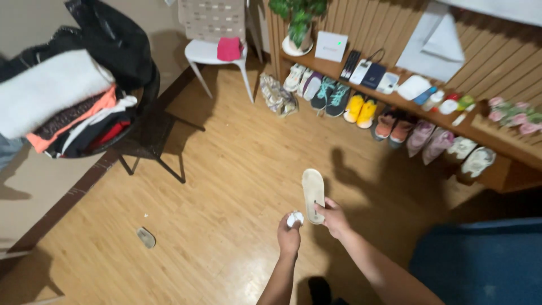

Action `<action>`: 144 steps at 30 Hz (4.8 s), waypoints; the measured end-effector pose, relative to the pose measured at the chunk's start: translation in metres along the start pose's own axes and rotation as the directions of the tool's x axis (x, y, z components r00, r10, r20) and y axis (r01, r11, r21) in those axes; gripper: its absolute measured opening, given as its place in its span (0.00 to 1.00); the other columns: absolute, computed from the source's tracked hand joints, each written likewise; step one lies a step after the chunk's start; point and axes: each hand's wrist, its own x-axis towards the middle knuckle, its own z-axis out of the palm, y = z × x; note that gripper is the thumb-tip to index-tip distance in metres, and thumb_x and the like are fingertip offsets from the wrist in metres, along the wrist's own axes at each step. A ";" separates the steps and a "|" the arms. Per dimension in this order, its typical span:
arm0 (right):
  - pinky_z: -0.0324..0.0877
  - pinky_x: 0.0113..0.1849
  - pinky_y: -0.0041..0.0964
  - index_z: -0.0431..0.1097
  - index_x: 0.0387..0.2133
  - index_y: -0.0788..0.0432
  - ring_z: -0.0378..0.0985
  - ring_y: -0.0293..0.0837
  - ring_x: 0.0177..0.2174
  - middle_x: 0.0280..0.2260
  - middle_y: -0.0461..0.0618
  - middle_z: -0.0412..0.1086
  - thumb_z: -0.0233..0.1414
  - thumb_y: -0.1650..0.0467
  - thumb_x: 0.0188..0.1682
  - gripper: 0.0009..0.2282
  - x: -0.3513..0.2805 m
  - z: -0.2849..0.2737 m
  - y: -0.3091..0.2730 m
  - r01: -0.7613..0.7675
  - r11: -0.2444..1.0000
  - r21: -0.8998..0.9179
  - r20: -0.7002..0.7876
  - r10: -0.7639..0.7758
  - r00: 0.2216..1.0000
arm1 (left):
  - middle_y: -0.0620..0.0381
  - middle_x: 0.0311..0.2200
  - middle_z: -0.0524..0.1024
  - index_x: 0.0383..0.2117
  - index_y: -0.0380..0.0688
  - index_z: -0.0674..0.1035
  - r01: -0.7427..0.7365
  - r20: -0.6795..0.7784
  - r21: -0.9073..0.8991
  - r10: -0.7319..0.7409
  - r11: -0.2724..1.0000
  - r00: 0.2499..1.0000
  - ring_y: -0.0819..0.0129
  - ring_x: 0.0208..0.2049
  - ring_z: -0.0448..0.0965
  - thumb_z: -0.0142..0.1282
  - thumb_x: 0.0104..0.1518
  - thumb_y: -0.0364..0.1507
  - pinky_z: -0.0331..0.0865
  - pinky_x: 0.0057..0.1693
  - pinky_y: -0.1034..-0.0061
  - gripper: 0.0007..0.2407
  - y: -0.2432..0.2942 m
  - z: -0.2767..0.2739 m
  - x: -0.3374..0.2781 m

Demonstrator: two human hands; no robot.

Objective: The person sits on the floor and wipes several shoe insoles with a white tissue. They handle a purple insole, a white insole, and a beige insole, wiping each one before placing them back on the shoe rack.

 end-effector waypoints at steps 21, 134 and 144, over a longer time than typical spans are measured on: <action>0.75 0.46 0.47 0.60 0.63 0.64 0.70 0.50 0.41 0.47 0.56 0.60 0.64 0.76 0.45 0.31 0.162 0.063 -0.091 -0.115 0.991 0.061 -0.023 0.117 0.993 | 0.39 0.45 0.79 0.48 0.36 0.81 -0.238 0.031 0.001 0.238 0.971 0.971 0.51 0.52 0.80 0.64 0.52 0.20 0.76 0.56 0.64 0.15 0.127 0.055 0.164; 0.75 0.48 0.60 0.64 0.56 0.73 0.80 0.56 0.40 0.40 0.55 0.64 0.59 0.78 0.48 0.22 0.042 0.177 -0.247 0.057 0.998 -0.005 0.432 -0.049 0.901 | 0.42 0.53 0.74 0.62 0.41 0.72 -0.817 0.430 0.385 0.700 0.430 0.571 0.46 0.58 0.74 0.56 0.61 0.27 0.69 0.63 0.60 0.21 0.316 -0.039 0.093; 0.78 0.46 0.53 0.64 0.57 0.64 0.80 0.50 0.40 0.41 0.50 0.67 0.59 0.79 0.47 0.23 0.014 0.149 -0.262 0.059 0.979 -0.195 0.595 0.070 0.801 | 0.41 0.60 0.66 0.64 0.48 0.68 -0.802 0.670 0.523 0.442 0.289 0.597 0.39 0.57 0.74 0.59 0.58 0.28 0.71 0.62 0.55 0.25 0.342 -0.047 0.047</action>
